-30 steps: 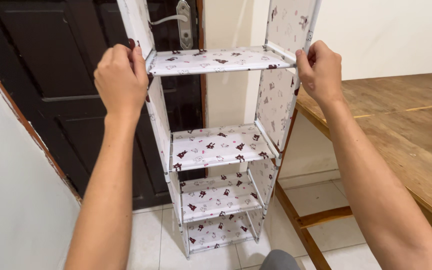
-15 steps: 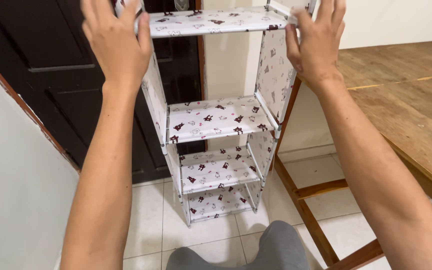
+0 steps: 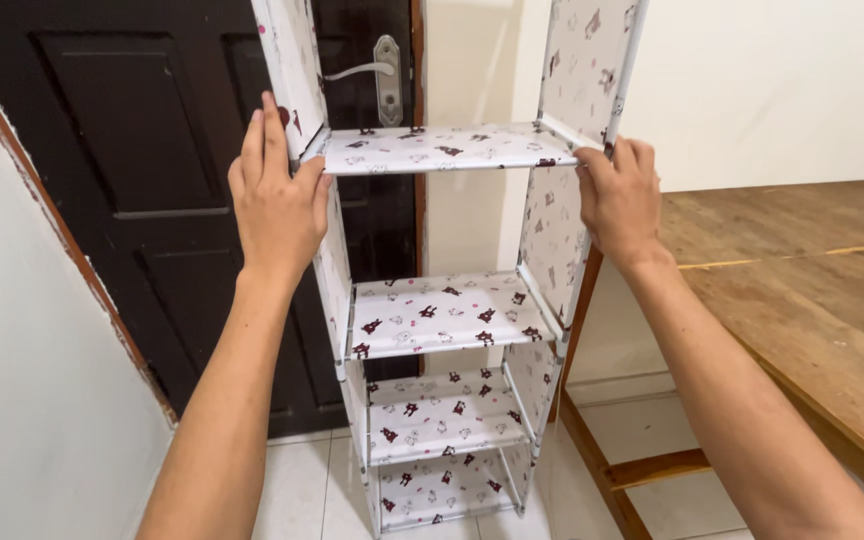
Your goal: The person assembles a multi-tier fabric-covered shelving unit by inserting metal poles into fabric pockets and stacking the tiers. They then place the completed unit on the floor and adjust its position.
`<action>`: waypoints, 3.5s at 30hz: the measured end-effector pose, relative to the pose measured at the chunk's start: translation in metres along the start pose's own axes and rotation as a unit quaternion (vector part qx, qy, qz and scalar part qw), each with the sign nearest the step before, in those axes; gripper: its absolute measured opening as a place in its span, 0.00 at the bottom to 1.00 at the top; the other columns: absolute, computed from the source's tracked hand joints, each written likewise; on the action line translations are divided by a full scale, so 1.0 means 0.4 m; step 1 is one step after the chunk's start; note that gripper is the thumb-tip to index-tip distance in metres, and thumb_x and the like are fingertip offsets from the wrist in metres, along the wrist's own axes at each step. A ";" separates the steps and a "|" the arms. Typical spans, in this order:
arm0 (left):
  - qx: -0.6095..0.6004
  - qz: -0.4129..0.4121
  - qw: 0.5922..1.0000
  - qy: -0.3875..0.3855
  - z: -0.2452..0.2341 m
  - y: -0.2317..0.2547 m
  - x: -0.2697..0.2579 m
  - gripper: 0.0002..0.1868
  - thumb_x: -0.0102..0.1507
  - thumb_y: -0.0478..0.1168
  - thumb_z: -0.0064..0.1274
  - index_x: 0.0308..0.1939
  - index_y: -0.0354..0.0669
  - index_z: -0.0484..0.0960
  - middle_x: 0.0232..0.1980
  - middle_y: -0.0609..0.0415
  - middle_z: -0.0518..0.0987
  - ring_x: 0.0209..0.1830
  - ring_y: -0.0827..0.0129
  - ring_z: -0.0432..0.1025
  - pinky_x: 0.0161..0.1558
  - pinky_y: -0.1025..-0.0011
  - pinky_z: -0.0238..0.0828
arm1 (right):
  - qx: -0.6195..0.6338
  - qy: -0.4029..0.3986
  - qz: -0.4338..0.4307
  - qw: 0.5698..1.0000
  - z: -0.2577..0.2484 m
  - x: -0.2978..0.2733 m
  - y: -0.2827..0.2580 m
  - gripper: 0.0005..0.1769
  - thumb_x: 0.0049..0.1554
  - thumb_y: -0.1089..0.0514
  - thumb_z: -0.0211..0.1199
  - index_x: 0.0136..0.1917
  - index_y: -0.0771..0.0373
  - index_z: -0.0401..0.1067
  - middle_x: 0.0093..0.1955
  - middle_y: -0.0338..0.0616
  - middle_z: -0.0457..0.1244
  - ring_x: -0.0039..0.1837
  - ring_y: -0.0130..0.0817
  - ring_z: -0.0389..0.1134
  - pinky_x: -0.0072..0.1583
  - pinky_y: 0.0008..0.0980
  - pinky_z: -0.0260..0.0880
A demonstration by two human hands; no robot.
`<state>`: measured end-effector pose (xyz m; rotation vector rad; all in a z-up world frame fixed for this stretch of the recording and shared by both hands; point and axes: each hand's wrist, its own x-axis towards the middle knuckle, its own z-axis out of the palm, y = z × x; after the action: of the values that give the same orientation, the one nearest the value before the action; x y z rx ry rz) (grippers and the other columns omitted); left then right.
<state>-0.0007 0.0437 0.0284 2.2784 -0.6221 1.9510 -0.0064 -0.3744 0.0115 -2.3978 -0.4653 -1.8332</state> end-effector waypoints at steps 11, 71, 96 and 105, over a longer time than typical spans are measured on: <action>-0.008 -0.011 1.000 -0.014 -0.022 0.028 0.011 0.21 0.64 0.49 0.60 0.51 0.34 0.86 0.79 0.25 0.58 0.77 0.40 0.57 0.66 0.52 0.59 | 0.021 -0.095 0.025 0.995 -0.076 0.026 -0.043 0.29 0.55 0.65 0.61 0.71 0.61 0.69 0.67 0.57 0.60 0.62 0.55 0.61 0.61 0.48 0.67; -0.580 -0.581 0.566 -0.068 -0.103 -0.110 0.818 0.23 0.70 0.39 0.46 0.67 0.33 0.75 0.62 0.48 0.80 0.62 0.68 0.73 0.64 0.72 0.66 | 0.472 -0.221 0.515 0.681 -0.260 0.882 0.082 0.28 0.67 0.48 0.39 0.64 0.71 0.68 0.56 0.51 0.65 0.59 0.38 0.66 0.62 0.40 0.68; -0.498 -0.630 0.596 -0.017 -0.012 -0.059 0.718 0.27 0.72 0.49 0.40 0.59 0.25 0.78 0.55 0.45 0.81 0.55 0.67 0.71 0.59 0.72 0.64 | 0.519 -0.148 0.553 0.635 -0.153 0.815 0.128 0.28 0.64 0.48 0.47 0.71 0.66 0.64 0.65 0.47 0.65 0.66 0.36 0.64 0.67 0.34 0.63; -0.523 -0.622 0.580 -0.062 0.016 -0.123 0.715 0.29 0.72 0.53 0.40 0.62 0.29 0.77 0.59 0.47 0.81 0.58 0.68 0.73 0.60 0.72 0.66 | 0.484 -0.180 0.493 0.701 -0.148 0.791 0.112 0.36 0.67 0.39 0.43 0.72 0.71 0.64 0.68 0.51 0.64 0.68 0.37 0.64 0.69 0.34 0.60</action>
<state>0.0533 0.0145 0.3120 1.2371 0.0189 0.4139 0.0260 -0.3729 0.3346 -1.5983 -0.0406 -0.4129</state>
